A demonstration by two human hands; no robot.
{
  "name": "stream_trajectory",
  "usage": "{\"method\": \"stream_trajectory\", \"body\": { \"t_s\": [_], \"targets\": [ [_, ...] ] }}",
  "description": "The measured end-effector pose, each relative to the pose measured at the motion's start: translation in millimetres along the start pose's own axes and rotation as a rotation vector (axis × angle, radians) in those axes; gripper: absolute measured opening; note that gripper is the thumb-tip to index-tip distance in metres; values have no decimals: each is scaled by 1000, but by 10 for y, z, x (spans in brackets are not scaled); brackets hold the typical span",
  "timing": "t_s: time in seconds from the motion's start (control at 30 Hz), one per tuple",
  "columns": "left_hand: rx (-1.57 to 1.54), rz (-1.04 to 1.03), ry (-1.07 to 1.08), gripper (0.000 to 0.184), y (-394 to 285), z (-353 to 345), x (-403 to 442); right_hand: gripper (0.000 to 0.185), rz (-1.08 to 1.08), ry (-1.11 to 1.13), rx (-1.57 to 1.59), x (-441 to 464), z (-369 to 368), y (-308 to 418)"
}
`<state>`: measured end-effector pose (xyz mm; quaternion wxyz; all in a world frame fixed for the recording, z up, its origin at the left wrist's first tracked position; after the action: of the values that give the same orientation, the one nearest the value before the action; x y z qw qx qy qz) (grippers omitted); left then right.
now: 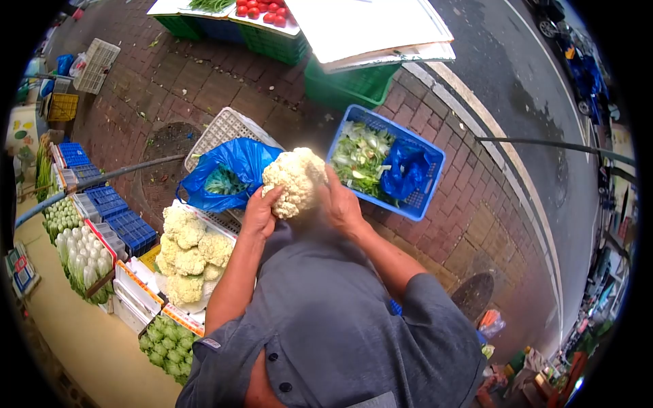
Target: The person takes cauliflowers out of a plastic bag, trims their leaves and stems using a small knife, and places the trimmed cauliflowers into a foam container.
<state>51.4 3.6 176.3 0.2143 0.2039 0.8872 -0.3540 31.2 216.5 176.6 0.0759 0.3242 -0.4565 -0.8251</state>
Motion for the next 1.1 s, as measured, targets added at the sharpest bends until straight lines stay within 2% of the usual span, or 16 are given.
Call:
{"method": "stream_trajectory", "body": {
  "t_s": [0.1, 0.13, 0.27, 0.37, 0.47, 0.57, 0.67, 0.77, 0.8, 1.1],
  "targets": [
    [27, -1, -5, 41, 31, 26, -9, 63, 52, 56, -85, -25, -24, -52],
    [38, -4, -2, 40, 27, 25, -1, 66, 191, 46, -115, -40, -39, -24],
    [90, 6, 31, 40, 14, 24, -18, 71, 147, 103, -104, -35, -7, 80],
    [141, -38, 34, 41, 30, 19, -22, 70, 19, 209, 31, -51, 72, 181],
    [189, -66, 34, 42, 29, 26, -33, 73, 150, 157, 85, -34, 71, 148],
    [210, -81, 1, 42, -6, -18, -79, 73, 146, 191, 137, -52, 108, 179],
    [183, -80, 16, 43, -14, -18, -95, 72, 154, 89, -25, -48, 54, 32],
    [152, -126, 15, 45, 6, 22, -115, 69, -16, 52, -7, -129, 116, 3],
    [156, -113, 23, 46, -5, 50, -104, 69, 57, -14, -17, -144, 100, -31],
    [68, -26, 62, 47, -38, 45, -115, 64, 143, 104, -141, -16, 144, -11]
  ]
}}
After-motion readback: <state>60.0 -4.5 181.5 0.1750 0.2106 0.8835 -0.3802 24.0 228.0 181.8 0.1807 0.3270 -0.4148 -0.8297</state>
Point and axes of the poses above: each hand's wrist, its own x-axis towards the middle knuckle, its own z-axis out of the back of the hand, y = z × x, the point moved 1 cm from there along x, towards the middle knuckle, and after that the axes turned 15 degrees about y, right-handed, at the moved point
